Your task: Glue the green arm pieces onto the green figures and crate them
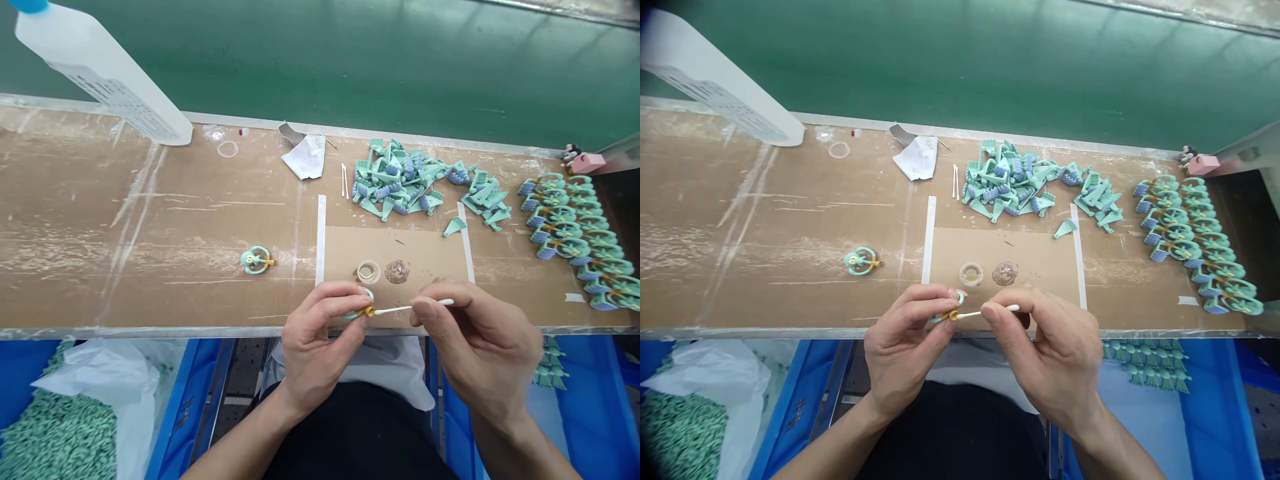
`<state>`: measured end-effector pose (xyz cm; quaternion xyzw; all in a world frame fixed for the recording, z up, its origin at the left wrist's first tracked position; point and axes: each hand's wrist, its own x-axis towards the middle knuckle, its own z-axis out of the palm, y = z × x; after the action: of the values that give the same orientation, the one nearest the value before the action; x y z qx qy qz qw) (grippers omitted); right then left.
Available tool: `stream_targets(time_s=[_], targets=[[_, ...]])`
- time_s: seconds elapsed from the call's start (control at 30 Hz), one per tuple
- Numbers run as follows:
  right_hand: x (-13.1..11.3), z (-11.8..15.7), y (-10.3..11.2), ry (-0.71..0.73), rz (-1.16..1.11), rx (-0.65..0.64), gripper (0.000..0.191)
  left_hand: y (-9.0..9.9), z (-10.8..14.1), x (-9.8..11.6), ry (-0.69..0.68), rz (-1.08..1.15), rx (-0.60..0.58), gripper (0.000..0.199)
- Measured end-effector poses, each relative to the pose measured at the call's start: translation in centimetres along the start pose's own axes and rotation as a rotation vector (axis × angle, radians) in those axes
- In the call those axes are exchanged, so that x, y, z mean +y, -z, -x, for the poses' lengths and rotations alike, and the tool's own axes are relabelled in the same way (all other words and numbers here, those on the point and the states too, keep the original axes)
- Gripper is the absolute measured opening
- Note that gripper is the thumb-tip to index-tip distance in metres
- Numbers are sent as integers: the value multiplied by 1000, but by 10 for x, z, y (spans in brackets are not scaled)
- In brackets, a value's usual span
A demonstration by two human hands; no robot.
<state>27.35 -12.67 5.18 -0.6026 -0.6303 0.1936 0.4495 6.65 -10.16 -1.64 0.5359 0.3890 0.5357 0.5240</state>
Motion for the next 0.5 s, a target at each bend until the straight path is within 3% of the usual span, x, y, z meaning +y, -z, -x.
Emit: stream_targets(time_s=[0.5], targets=[[-3, -1, -3, -1, 9, -20, 19, 0, 1, -4, -44, -5, -8, 36]])
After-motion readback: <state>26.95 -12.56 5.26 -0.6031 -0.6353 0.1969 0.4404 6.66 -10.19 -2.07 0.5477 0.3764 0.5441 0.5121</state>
